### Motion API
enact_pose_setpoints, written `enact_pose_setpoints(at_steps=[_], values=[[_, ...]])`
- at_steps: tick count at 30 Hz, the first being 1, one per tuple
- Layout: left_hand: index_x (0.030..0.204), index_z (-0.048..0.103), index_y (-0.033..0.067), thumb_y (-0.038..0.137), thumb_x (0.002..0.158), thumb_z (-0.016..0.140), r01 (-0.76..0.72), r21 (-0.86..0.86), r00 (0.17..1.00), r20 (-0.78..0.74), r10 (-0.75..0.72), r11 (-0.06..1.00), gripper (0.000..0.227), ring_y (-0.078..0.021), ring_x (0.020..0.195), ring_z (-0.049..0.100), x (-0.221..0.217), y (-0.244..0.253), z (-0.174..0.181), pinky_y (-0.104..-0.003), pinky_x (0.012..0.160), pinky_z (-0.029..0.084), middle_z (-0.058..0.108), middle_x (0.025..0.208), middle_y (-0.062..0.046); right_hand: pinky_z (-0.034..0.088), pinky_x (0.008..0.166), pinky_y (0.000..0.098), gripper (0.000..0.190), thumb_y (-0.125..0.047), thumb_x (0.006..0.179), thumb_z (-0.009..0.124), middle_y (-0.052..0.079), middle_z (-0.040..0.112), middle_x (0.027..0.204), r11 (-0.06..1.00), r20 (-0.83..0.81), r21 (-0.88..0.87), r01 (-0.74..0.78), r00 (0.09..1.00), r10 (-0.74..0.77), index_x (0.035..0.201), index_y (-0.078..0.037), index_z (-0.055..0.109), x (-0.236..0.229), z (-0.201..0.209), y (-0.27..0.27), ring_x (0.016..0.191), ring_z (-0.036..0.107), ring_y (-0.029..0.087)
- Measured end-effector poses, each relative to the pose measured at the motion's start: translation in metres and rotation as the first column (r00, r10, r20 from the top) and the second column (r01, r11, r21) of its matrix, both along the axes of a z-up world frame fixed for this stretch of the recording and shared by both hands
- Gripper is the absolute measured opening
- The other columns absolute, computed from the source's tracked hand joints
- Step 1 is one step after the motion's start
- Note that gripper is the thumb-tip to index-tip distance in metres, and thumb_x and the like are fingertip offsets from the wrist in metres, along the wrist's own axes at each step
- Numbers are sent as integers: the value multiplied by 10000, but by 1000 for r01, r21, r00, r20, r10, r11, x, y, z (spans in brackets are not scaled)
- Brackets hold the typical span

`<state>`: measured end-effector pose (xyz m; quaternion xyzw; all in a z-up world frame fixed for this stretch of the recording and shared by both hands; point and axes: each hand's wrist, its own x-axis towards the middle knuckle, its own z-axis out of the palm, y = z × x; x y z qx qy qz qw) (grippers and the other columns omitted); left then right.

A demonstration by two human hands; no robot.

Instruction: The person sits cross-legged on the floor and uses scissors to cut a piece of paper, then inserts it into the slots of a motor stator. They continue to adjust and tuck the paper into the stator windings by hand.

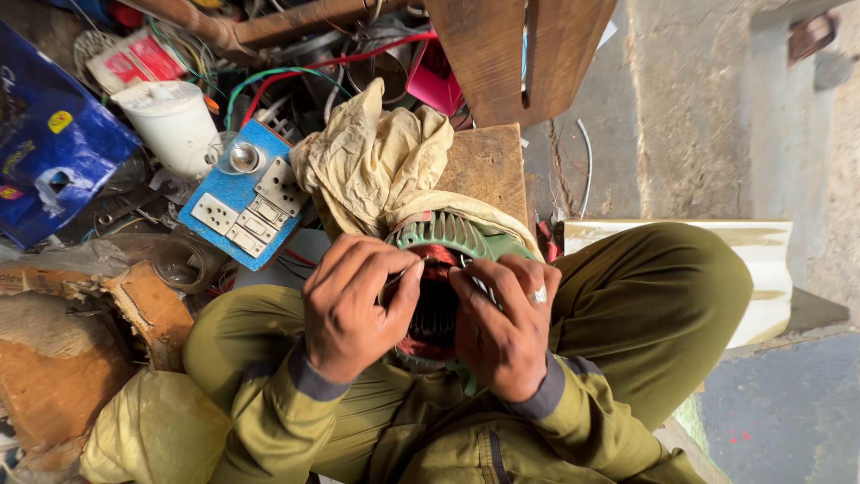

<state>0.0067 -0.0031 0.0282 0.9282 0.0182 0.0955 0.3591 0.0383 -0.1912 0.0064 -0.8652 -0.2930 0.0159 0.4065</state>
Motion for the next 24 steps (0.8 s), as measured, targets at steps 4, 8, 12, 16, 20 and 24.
enact_pose_setpoints(at_steps=[4, 8, 12, 16, 20, 24], values=[[970, 687, 35, -10, 817, 803, 35, -31, 998, -45, -36, 999, 197, -285, 887, 671, 2, 3, 1, -386, 780, 563, 673, 922, -77, 395, 914, 459, 396, -6, 725, 738, 91, 651, 1129, 1000, -10, 8, -12, 1000, 12, 1118, -53, 729, 2, 0, 0, 1010, 603, 302], [980, 702, 39, -32, 779, 821, 83, -41, 993, -76, -86, 996, 244, -275, 898, 678, 2, 7, 4, -378, 782, 567, 662, 918, -64, 377, 874, 447, 404, -2, 706, 753, 82, 659, 1108, 1000, -36, 5, -18, 999, 18, 1107, -50, 734, 4, 0, 0, 959, 618, 275], [1004, 718, 31, -49, 786, 819, 72, -25, 992, -102, -74, 997, 254, -277, 929, 685, 1, 6, 7, -377, 802, 573, 663, 936, -77, 377, 874, 433, 386, 2, 721, 755, 76, 661, 1109, 1000, -51, 10, -8, 999, 9, 1102, -54, 734, 5, 2, 2, 970, 627, 268], [1000, 713, 21, -43, 814, 802, 60, -19, 990, -124, -62, 998, 216, -285, 941, 696, 1, 5, 6, -383, 819, 583, 674, 951, -92, 370, 866, 443, 389, -9, 707, 758, 82, 662, 1099, 1000, -60, -4, -16, 998, 16, 1094, -42, 736, 4, 2, 1, 953, 622, 266], [969, 703, 18, 9, 859, 805, 47, -54, 984, -170, -55, 997, 151, -290, 933, 702, 2, 8, 6, -384, 812, 580, 687, 939, -92, 375, 878, 449, 374, -21, 718, 759, 75, 663, 1100, 1000, -69, -9, -18, 997, 18, 1090, -48, 737, 6, 3, 0, 970, 620, 265], [964, 673, 15, 13, 880, 781, 47, -67, 986, -156, -57, 997, 137, -291, 929, 709, 1, 8, 2, -382, 805, 580, 685, 927, -98, 381, 895, 464, 364, -33, 731, 761, 71, 658, 1098, 999, -76, -37, -29, 997, 26, 1093, -54, 735, 7, 6, -1, 992, 616, 274]])
